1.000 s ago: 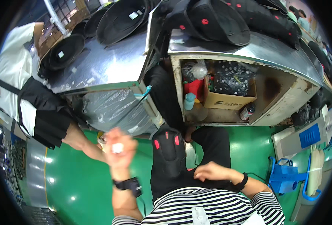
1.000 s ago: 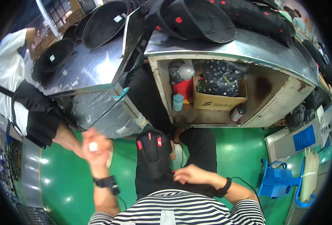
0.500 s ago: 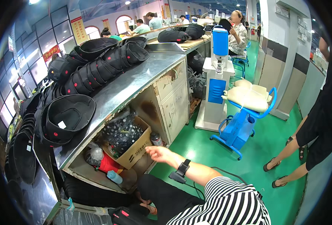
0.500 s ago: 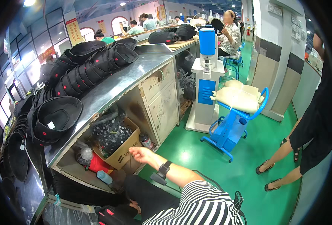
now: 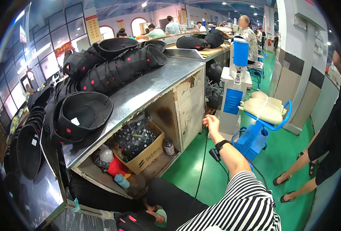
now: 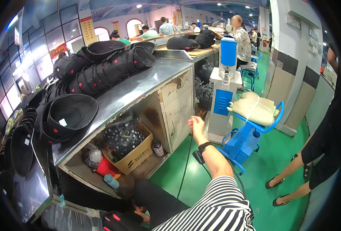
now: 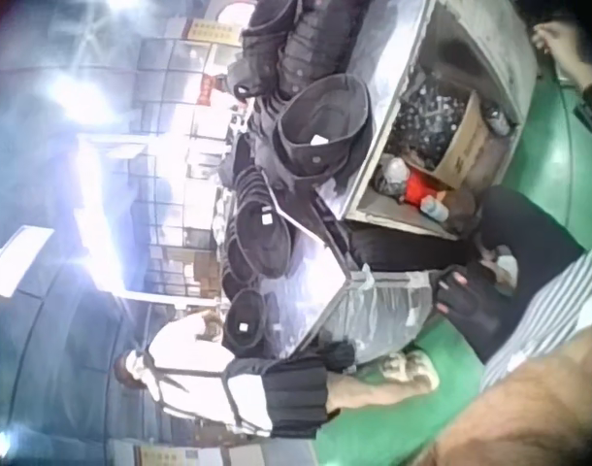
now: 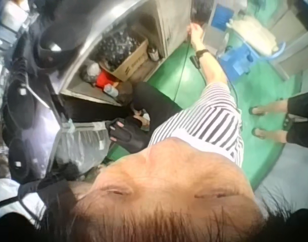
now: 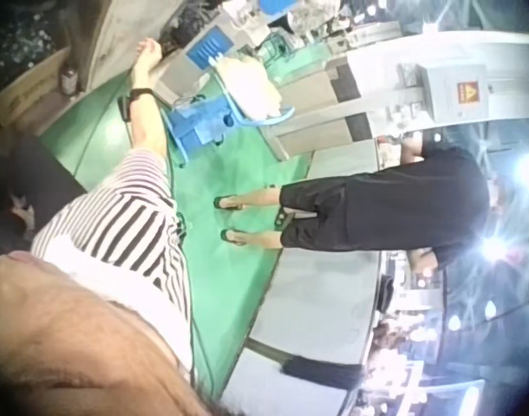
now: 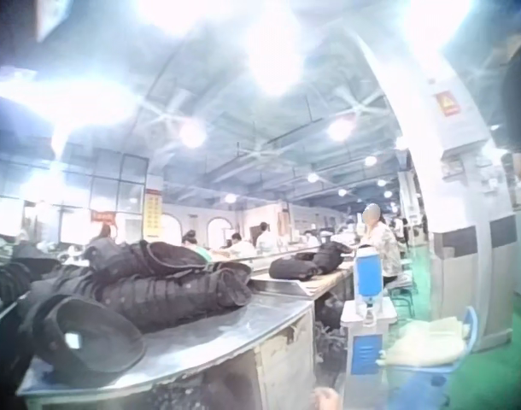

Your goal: Threading laces into a shoe upper component at a manual assembly station.

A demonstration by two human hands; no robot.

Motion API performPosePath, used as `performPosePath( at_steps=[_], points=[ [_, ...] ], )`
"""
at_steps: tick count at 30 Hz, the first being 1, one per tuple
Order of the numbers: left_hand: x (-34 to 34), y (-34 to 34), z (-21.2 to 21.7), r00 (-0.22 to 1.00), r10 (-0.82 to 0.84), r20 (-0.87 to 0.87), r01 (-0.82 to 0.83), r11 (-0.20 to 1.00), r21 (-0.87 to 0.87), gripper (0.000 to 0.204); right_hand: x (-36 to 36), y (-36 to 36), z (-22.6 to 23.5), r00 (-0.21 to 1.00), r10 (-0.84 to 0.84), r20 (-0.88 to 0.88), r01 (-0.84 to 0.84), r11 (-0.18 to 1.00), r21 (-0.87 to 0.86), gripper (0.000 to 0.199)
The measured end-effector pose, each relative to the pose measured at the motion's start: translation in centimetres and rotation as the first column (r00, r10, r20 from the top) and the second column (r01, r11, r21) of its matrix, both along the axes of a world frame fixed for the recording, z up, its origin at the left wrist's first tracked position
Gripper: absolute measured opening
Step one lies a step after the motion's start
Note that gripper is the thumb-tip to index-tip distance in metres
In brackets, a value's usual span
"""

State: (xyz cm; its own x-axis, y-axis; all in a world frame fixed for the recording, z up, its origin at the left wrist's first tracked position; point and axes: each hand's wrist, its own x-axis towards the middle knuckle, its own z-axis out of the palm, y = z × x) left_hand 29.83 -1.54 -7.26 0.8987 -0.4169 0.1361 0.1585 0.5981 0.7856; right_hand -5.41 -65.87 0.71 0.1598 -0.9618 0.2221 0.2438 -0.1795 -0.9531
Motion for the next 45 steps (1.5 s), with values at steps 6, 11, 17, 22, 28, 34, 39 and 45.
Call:
performPosePath(
  at_steps=[6, 11, 17, 22, 28, 34, 39, 45],
  points=[
    [-13.9, 12.1, -8.2, 0.962, 0.222, -0.161, -0.193, 0.965, 0.175, 0.044, 8.9, 19.9, -3.2, 0.633, 0.593, -0.498, -0.742, 0.648, -0.172, 0.012],
    [-30.2, 10.2, 6.4, 0.904, 0.427, 0.032, -0.323, 0.631, 0.705, 0.034, 7.5, 35.5, -2.4, 0.172, 0.769, -0.616, -0.970, 0.242, 0.033, 0.015],
    [-31.4, 3.0, 4.2, 0.913, 0.189, 0.362, -0.398, 0.212, 0.893, 0.012, 5.3, 45.2, -6.8, -0.191, 0.918, -0.348, -0.901, -0.024, 0.432, 0.010],
    [-32.4, 3.1, 5.3, 0.895, 0.015, 0.446, -0.445, -0.014, 0.895, 0.010, 5.2, 45.8, -5.0, -0.246, 0.781, -0.574, -0.899, 0.038, 0.436, 0.013],
    [-32.9, 3.3, 6.3, 0.830, 0.204, 0.520, -0.557, 0.228, 0.799, 0.003, 6.7, 46.6, -3.9, -0.241, 0.502, -0.831, -0.970, -0.097, 0.223, 0.011],
    [-33.8, 4.4, 4.6, 0.849, 0.422, 0.317, -0.410, 0.149, 0.900, 0.012, 7.3, 50.4, -3.0, 0.133, -0.056, -0.990, -0.816, -0.573, -0.077, 0.006],
    [-34.4, 4.2, 5.2, 0.764, 0.277, 0.583, -0.596, -0.045, 0.802, 0.009, 8.0, 48.6, -3.3, 0.138, 0.082, -0.987, -0.752, -0.640, -0.159, 0.008],
    [-34.4, 3.9, 5.5, 0.827, 0.291, 0.481, -0.495, -0.028, 0.868, 0.009, 7.7, 46.5, -4.6, 0.032, 0.330, -0.943, -0.849, -0.488, -0.200, 0.009]
  ],
)
